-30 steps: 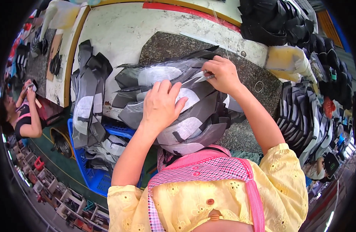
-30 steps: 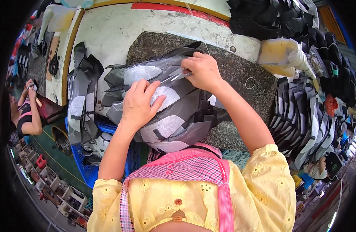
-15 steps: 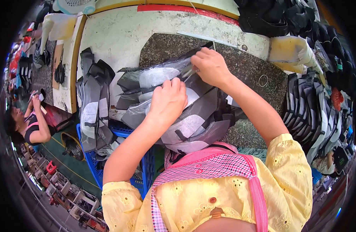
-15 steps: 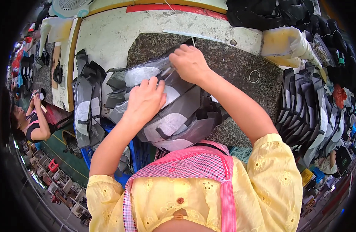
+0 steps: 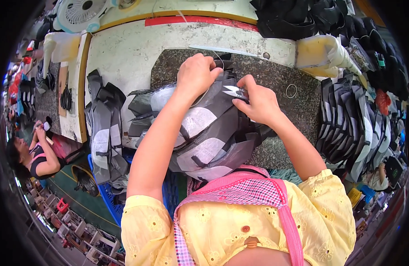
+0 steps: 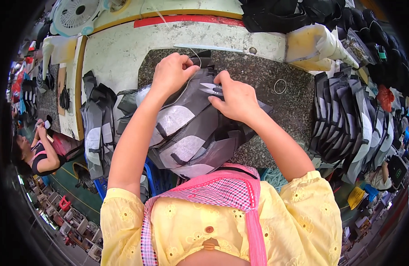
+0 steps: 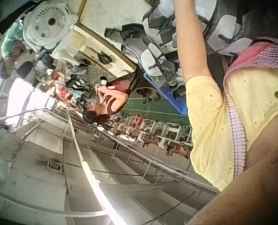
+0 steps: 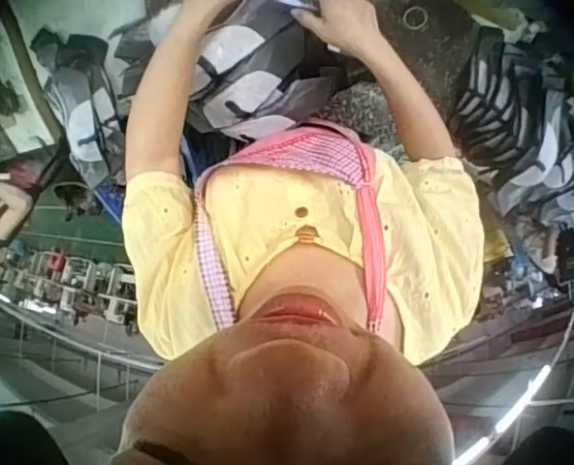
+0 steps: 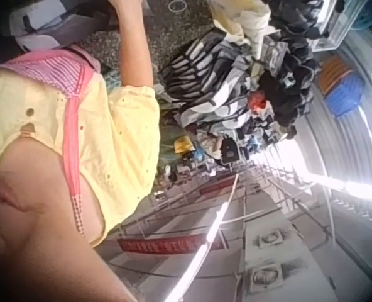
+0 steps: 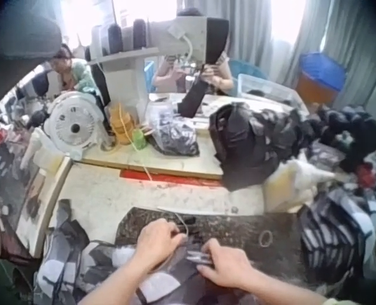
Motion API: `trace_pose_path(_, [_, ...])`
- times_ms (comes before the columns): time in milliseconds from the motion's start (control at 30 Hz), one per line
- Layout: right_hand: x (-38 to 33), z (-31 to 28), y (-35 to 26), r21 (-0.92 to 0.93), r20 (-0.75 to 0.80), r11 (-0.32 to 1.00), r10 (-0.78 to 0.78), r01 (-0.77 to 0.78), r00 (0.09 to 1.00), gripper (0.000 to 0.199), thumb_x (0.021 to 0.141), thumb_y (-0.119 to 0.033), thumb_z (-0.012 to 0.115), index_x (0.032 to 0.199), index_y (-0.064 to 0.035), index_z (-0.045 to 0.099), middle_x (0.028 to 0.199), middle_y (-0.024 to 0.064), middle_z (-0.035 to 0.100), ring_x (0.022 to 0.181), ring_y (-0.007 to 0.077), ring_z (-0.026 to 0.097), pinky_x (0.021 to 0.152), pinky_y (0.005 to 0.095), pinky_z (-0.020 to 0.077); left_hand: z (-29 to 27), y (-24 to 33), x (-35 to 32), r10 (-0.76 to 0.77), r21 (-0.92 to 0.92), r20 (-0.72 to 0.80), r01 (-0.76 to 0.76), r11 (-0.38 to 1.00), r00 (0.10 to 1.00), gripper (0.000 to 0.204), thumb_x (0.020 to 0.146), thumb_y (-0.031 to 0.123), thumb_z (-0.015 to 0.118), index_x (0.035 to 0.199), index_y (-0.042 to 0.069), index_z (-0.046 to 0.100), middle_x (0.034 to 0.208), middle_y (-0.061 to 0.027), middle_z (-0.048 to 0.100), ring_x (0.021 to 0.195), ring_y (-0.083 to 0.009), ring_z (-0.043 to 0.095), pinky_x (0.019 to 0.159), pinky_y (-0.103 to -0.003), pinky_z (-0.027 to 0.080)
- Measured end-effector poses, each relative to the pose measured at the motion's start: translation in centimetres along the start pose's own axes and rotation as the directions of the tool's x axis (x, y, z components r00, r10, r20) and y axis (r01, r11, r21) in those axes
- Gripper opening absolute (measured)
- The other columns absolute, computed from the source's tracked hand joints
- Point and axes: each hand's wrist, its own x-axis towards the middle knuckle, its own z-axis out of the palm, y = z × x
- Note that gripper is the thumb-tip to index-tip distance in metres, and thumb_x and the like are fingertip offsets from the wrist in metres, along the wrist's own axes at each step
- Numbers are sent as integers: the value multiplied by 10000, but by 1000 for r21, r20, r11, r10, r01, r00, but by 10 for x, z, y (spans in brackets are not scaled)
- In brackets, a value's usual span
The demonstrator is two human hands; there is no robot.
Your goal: Cutting loose threads from shoe upper components using a thread clipper.
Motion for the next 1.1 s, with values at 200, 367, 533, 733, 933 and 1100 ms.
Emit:
trace_pose_path(200, [17, 8, 3, 191, 19, 975, 110, -112, 994, 302, 720, -249, 675, 934, -65, 569, 864, 109, 640, 820, 265, 623, 723, 360, 473, -4, 13, 2, -93, 68, 171, 83, 994, 981, 252, 701, 315, 660, 793, 81, 670, 839, -140, 647, 825, -285, 622, 727, -390, 492])
trace_pose_path(367, [31, 19, -6, 174, 31, 981, 83, -87, 996, 313, 714, -252, 679, 946, -69, 577, 889, 110, 646, 859, 266, 621, 747, 358, 473, 1, -2, 3, -57, -50, 137, 65, 997, 989, 179, 715, 257, 616, 780, 100, 672, 790, -132, 640, 790, -301, 618, 711, -402, 490])
trace_pose_path(533, [31, 17, -2, 182, 30, 977, 108, -111, 994, 302, 704, -244, 688, 922, -59, 591, 876, 109, 648, 847, 249, 625, 736, 343, 478, 4, -9, -1, -16, -124, 106, 30, 992, 994, 185, 706, 260, 623, 771, 91, 667, 792, -118, 618, 802, -293, 601, 705, -401, 471])
trace_pose_path(733, [33, 25, -2, 270, -8, 961, 61, -56, 998, 275, 702, -210, 688, 902, -42, 602, 830, 101, 649, 784, 219, 628, 705, 322, 475, 5, -10, -2, -37, -236, 111, 62, 970, 993, 197, 696, 276, 637, 770, 97, 671, 784, -111, 599, 792, -283, 594, 691, -386, 462])
trace_pose_path(933, [35, 23, 27, 335, -88, 935, 151, -114, 985, 236, 715, -268, 668, 867, -91, 631, 814, 83, 657, 795, 235, 633, 695, 345, 481, 2, -12, -6, -65, -292, 139, 104, 951, 988, 205, 690, 275, 638, 772, 90, 672, 741, -119, 627, 727, -284, 609, 675, -369, 470])
trace_pose_path(1100, [35, 26, 13, 264, -69, 963, 76, -56, 995, 251, 709, -213, 684, 891, -56, 612, 812, 87, 650, 785, 205, 629, 706, 310, 477, 6, -16, -4, -69, -335, 106, 101, 937, 992, 220, 688, 281, 637, 772, 81, 673, 727, -127, 629, 719, -282, 613, 670, -367, 469])
